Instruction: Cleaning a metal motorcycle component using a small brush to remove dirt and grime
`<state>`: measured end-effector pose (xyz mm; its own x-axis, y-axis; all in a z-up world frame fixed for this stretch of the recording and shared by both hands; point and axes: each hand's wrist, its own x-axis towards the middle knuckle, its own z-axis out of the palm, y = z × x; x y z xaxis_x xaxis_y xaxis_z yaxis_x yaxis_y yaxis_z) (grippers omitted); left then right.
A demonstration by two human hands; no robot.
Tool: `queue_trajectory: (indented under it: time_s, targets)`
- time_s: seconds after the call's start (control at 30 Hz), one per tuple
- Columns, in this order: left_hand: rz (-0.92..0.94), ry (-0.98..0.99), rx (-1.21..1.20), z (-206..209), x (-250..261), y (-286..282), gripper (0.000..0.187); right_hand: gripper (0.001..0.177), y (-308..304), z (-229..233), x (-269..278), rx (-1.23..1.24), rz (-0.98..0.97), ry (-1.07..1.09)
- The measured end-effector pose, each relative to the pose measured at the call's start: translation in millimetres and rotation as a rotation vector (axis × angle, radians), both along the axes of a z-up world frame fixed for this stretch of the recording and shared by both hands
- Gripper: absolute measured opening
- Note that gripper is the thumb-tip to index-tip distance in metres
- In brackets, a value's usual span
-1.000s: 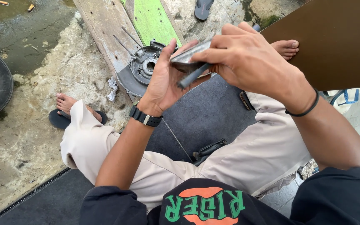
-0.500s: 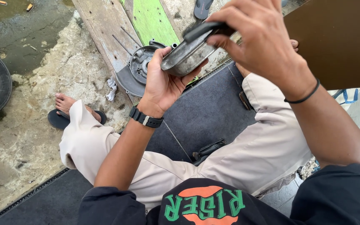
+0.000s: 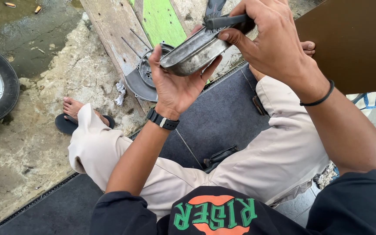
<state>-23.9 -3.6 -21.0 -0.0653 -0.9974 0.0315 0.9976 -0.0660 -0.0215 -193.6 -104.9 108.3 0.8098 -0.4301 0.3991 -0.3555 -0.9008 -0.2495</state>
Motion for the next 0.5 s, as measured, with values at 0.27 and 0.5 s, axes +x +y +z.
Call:
queue_trajectory:
  time_s: [0.27, 0.5]
  targets:
    - [0.043, -0.097, 0.187, 1, 3, -4, 0.067, 0.029, -5, 2, -3, -0.069, 0.014, 0.020]
    - [0.151, -0.471, 0.193, 14, 16, -8, 0.042, 0.029, -11, -4, -14, -0.082, -0.063, -0.002]
